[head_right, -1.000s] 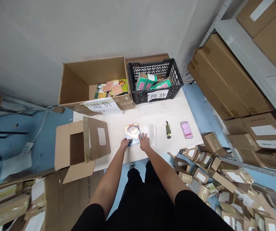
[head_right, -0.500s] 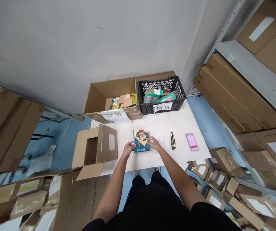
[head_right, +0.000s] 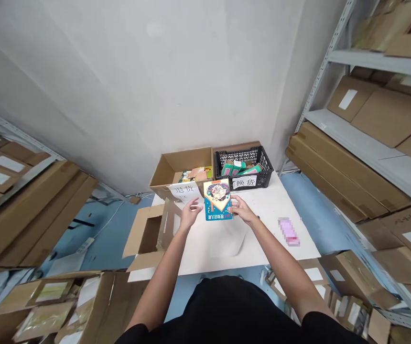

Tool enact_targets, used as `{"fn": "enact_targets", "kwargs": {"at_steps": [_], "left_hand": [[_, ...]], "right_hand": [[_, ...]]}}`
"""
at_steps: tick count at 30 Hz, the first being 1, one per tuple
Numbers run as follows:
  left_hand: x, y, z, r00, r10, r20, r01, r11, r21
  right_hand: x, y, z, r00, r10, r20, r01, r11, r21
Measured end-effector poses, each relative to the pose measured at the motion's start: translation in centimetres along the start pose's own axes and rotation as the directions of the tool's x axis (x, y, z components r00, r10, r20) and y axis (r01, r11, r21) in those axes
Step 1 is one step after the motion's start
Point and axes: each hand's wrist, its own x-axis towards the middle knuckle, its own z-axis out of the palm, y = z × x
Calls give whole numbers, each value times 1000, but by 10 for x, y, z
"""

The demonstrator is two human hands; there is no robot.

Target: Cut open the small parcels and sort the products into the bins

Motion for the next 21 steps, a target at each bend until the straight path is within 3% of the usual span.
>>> {"fn": "enact_targets", "kwargs": {"at_steps": [2,4,6,8,11,14,16,17,19,21], "left_hand": [[0,15,18,993,108,-41,-104,991,80],[-5,30,42,975,211,64,-213,977,31],[-13,45,64,948,291,128,-285,956,-61],[-20,60,75,942,316,114,-300,944,-137],[-25,81,66,947,308,94,-279,930,-240],[-24,96,39,954,247,172,-181,928,-325],[-23,101,22,946,195,260,-93,929,-359],[-22,101,16,938,181,297,-62,928,-368],[-21,98,8,927,169,336,-34,928,-372],[-19,93,5,940,160,300,-52,939,-339]], "right_hand": [[2,-11,9,990,-119,-69,114,990,-82],[2,-19,24,967,-241,-87,224,960,-170],[-2,-26,42,942,-334,-36,314,914,-257],[-8,-31,57,922,-384,56,379,862,-335],[-14,-38,63,904,-406,133,424,809,-407],[-11,-48,52,887,-457,-74,383,814,-436],[-7,-55,40,882,-424,-206,330,867,-372],[-5,-58,35,904,-375,-203,306,902,-304],[-5,-64,26,960,-264,-89,249,957,-149],[-9,-68,20,980,-196,15,197,979,-52]]}}
